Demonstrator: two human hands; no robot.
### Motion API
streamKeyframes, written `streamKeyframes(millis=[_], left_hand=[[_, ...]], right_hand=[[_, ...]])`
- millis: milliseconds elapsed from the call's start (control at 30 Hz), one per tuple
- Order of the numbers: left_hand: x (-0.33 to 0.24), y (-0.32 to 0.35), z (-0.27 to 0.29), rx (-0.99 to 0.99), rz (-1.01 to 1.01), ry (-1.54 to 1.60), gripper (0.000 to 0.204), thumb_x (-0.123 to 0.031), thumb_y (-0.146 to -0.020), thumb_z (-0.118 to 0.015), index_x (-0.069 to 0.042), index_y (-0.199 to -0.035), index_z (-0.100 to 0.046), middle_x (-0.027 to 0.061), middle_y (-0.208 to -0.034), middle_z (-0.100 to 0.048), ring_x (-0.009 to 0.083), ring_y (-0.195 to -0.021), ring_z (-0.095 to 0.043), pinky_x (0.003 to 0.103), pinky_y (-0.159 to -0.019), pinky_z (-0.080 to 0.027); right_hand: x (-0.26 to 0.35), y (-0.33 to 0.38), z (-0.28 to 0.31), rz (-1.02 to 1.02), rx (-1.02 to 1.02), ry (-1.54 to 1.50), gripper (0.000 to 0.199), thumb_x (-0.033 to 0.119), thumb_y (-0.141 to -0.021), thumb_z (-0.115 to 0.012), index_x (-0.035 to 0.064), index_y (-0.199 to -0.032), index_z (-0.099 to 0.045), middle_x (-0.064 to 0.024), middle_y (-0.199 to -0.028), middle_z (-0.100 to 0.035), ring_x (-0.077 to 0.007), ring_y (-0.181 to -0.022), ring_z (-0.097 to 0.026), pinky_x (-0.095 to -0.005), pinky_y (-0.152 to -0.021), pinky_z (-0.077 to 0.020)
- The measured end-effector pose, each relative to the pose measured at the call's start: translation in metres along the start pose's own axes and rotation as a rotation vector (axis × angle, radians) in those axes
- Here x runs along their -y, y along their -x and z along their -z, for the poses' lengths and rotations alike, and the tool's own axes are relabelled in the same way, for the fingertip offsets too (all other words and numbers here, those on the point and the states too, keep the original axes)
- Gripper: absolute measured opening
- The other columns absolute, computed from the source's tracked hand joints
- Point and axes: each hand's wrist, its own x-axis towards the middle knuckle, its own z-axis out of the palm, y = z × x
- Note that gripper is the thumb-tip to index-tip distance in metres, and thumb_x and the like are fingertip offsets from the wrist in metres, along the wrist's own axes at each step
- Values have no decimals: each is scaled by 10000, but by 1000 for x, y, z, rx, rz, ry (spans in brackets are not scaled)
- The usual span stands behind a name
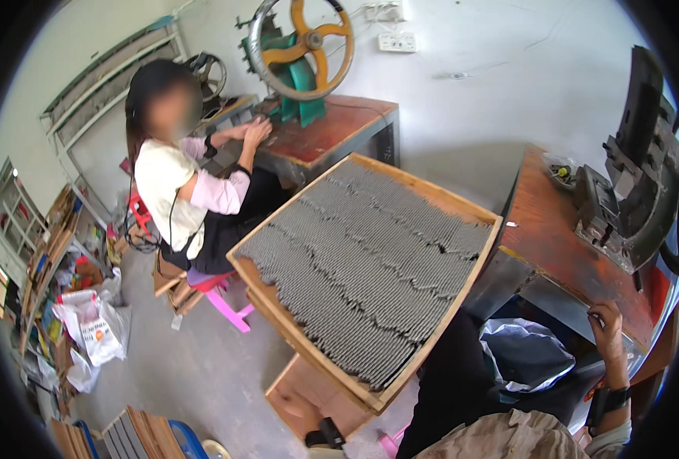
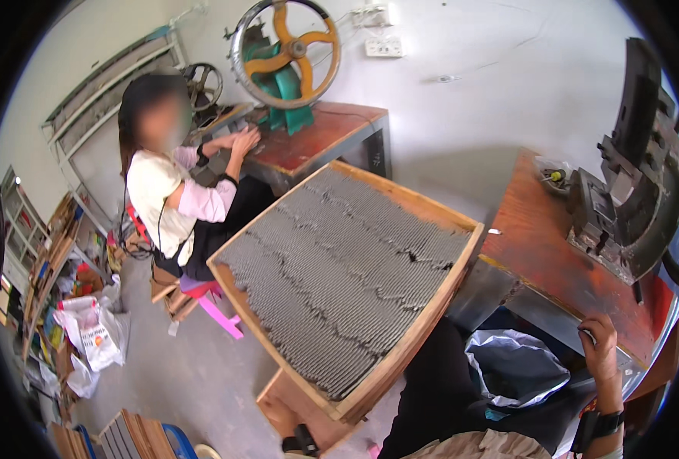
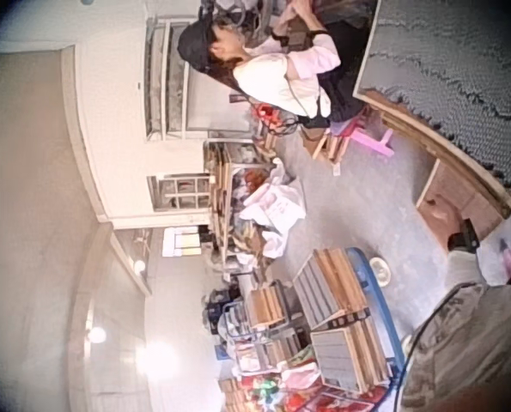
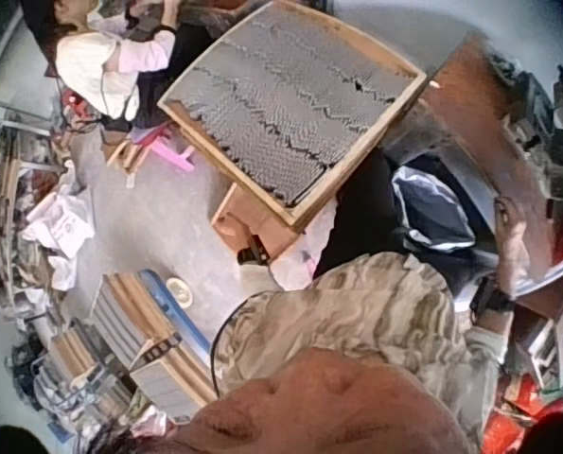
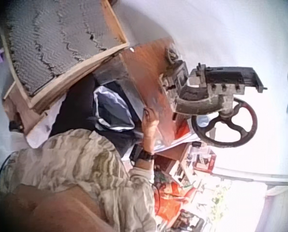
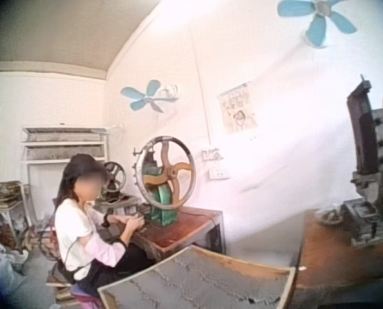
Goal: Manually position metal sheets and operate a mechanical press to shape or punch them.
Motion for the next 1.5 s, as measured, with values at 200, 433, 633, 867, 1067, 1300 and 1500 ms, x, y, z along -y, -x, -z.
streamKeyframes(millis=[200,433,633,867,1067,1300,1500], left_hand=[[-342,-113,101,158,-382,560,448,-37,-853,-539,21,-1291,-469,207,-1192,-569,278,-1073,-570,370,-906,-454],[-466,-119,-59,760,-1101,-331,557,-325,-867,-604,-8,-1306,-472,185,-1368,-452,370,-1266,-413,512,-1031,-333],[-471,-185,-136,492,-578,-632,567,-372,-937,-467,1,-1360,-410,161,-1456,-351,322,-1373,-269,555,-1083,-224],[-485,-204,-168,472,-660,-737,571,-383,-974,-359,10,-1388,-361,165,-1465,-345,329,-1376,-273,525,-1105,-189],[-478,-198,-164,436,-698,-746,577,-390,-979,-338,40,-1363,-377,204,-1452,-347,352,-1363,-288,511,-1093,-227],[-479,-213,-161,434,-925,-534,386,-196,-897,-541,49,-1195,-542,207,-1145,-596,361,-1108,-537,432,-954,-410],[-505,-286,-152,830,-698,-416,483,-142,-654,-792,25,-1083,-646,190,-986,-683,256,-904,-676,316,-800,-517]], right_hand=[[-32,-11,-4,-99,-202,-19,172,-64,-705,-622,-16,-864,-579,-163,-928,-559,-338,-854,-552,-378,-742,-451],[-50,-25,-25,-146,-316,36,134,-18,-740,-601,-10,-873,-585,-170,-931,-555,-363,-868,-521,-422,-778,-422],[-54,-23,-27,-203,-278,44,117,-37,-717,-595,-24,-831,-571,-173,-900,-537,-361,-863,-518,-417,-772,-426],[-52,-27,-35,-250,-313,133,118,-60,-725,-565,-30,-835,-536,-188,-913,-512,-366,-870,-508,-428,-787,-424],[-52,-30,-38,-278,-295,143,116,-60,-739,-548,-31,-850,-528,-195,-933,-510,-375,-896,-510,-435,-799,-424],[-49,-26,-38,-308,-273,198,105,-39,-745,-540,-33,-847,-516,-207,-926,-497,-398,-911,-502,-469,-842,-410],[-49,-29,-37,-300,-257,175,108,-37,-753,-535,-37,-859,-515,-210,-927,-493,-403,-909,-499,-475,-841,-407]])
